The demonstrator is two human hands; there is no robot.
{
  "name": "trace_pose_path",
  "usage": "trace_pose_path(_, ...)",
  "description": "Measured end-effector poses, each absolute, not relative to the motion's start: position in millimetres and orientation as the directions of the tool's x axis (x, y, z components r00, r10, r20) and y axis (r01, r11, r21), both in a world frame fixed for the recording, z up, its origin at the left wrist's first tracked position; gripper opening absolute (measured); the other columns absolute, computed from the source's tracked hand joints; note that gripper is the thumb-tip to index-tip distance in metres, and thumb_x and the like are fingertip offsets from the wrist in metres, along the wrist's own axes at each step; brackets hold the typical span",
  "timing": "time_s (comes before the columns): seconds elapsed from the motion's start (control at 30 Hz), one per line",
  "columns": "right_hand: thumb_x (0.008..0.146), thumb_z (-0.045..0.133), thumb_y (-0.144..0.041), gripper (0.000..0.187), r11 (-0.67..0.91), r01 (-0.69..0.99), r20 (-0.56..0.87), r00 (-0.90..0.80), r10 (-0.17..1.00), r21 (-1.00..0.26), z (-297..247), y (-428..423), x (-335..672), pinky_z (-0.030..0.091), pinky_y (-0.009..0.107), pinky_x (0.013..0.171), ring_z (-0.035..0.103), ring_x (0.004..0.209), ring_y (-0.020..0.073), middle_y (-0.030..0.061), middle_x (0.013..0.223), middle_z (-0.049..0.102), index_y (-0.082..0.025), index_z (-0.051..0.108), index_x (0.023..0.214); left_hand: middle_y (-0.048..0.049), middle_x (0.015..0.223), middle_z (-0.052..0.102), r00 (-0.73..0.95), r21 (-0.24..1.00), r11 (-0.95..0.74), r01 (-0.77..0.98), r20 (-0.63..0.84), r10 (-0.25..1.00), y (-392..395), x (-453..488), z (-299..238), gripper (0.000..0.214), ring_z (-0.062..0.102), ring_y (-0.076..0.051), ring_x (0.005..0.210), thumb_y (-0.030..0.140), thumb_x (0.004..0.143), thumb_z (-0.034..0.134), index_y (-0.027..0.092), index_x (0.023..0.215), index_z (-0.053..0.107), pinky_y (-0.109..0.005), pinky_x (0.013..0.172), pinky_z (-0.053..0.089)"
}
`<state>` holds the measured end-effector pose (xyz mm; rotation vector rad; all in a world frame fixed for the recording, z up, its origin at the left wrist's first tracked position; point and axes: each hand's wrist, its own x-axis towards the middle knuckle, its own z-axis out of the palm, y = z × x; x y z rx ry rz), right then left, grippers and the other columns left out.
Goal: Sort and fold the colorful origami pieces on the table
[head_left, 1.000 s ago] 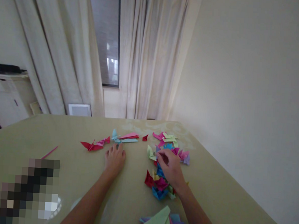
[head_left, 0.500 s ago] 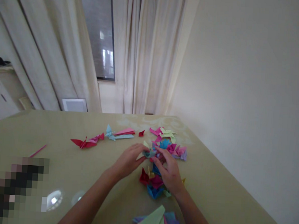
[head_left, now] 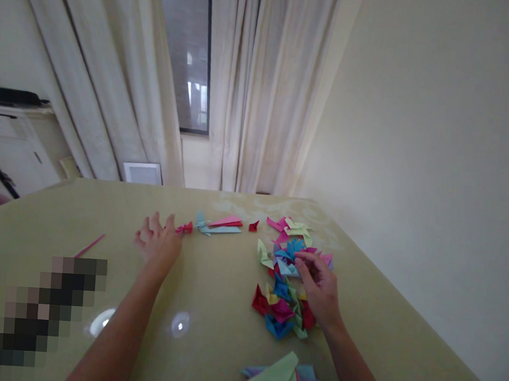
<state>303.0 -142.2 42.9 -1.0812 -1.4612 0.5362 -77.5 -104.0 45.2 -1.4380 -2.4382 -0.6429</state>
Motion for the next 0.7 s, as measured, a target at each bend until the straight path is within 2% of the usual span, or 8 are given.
trace_pose_path(0.07,0.098,0.069,-0.049,0.031,0.464,0.349,0.521,0.087,0.849,-0.814,41.6,-142.5,303.5,0.053,0.03,0.065,0.067,0.077,0.0219,0.0063,0.092,0.075,-0.021,0.075,0.109,-0.0271,0.153,0.054,-0.529,0.237,0.478,0.846,0.251,0.811,-107.4,-95.3,40.3,0.046,0.048,-0.046,0.143,0.024,0.103,0.044,0.014,0.144,0.062,-0.061,0.108,0.043)
trace_pose_path(0.13,0.099,0.069,-0.048,0.031,0.455,0.393,0.517,0.063,0.854,-0.799,41.2,-143.4,303.5,0.052,0.03,0.064,0.066,0.074,0.0212,0.0052,0.089,0.074,-0.021,0.075,0.11,-0.0263,0.129,0.07,-0.504,0.247,0.466,0.849,0.119,0.855,-109.3,-103.4,40.6,0.042,0.066,-0.042,0.123,0.02,0.101,0.042,0.014,0.13,0.071,-0.052,0.095,0.053)
trace_pose_path(0.23,0.098,0.069,-0.048,0.03,0.451,0.45,0.519,0.035,0.854,-0.771,41.4,-144.4,303.8,0.049,0.029,0.059,0.062,0.065,0.0193,0.0034,0.083,0.072,-0.02,0.075,0.108,-0.0232,0.108,0.078,-0.453,0.286,0.419,0.862,0.063,0.889,-107.5,-104.9,52.4,0.039,0.075,-0.039,0.101,0.017,0.098,0.044,0.016,0.116,0.078,-0.044,0.081,0.056)
trace_pose_path(0.3,0.097,0.07,-0.048,0.03,0.453,0.473,0.523,0.02,0.852,-0.756,41.5,-144.4,304.5,0.048,0.029,0.058,0.06,0.062,0.0189,0.0031,0.081,0.072,-0.02,0.075,0.106,-0.0212,0.108,0.079,-0.429,0.306,0.39,0.868,0.07,0.901,-105.0,-101.3,67.5,0.039,0.075,-0.038,0.1,0.018,0.098,0.043,0.019,0.115,0.078,-0.044,0.081,0.055)
trace_pose_path(0.37,0.097,0.068,-0.049,0.031,0.452,0.481,0.521,0.012,0.853,-0.751,41.1,-144.2,305.6,0.049,0.029,0.058,0.062,0.063,0.0195,0.0039,0.081,0.073,-0.02,0.074,0.105,-0.0152,0.112,0.08,-0.36,0.357,0.299,0.885,0.119,0.925,-103.8,-91.3,85.6,0.036,0.075,-0.034,0.104,0.02,0.098,0.045,0.023,0.114,0.077,-0.041,0.086,0.054)
trace_pose_path(0.47,0.098,0.067,-0.048,0.03,0.479,0.516,0.569,0.02,0.822,-0.71,41.3,-145.4,306.1,0.049,0.03,0.058,0.062,0.064,0.0198,0.0048,0.083,0.073,-0.02,0.075,0.104,-0.0076,0.11,0.08,-0.133,0.555,-0.022,0.832,0.237,0.962,-108.7,-57.3,109.6,0.032,0.073,-0.025,0.103,0.02,0.096,0.05,0.024,0.118,0.073,-0.033,0.09,0.053)
trace_pose_path(0.57,0.099,0.067,-0.045,0.027,0.549,0.544,0.658,0.009,0.753,-0.635,48.5,-149.7,300.4,0.051,0.031,0.062,0.062,0.066,0.0195,0.0042,0.086,0.072,-0.021,0.075,0.108,-0.0054,0.098,0.079,0.137,0.763,-0.315,0.565,0.289,0.947,-123.7,-5.9,121.7,0.039,0.072,-0.02,0.086,0.021,0.098,0.048,0.022,0.133,0.064,-0.03,0.08,0.054)
trace_pose_path(0.7,0.103,0.063,-0.041,0.034,0.64,0.428,0.685,-0.065,0.726,-0.638,77.6,-154.6,275.3,0.057,0.032,0.071,0.069,0.081,0.0213,0.0068,0.102,0.074,-0.023,0.067,0.132,-0.0025,0.093,0.077,0.379,0.843,-0.464,0.271,0.349,0.857,-148.2,47.1,127.8,0.045,0.071,-0.018,0.082,0.018,0.094,0.054,0.024,0.138,0.061,-0.028,0.077,0.055)
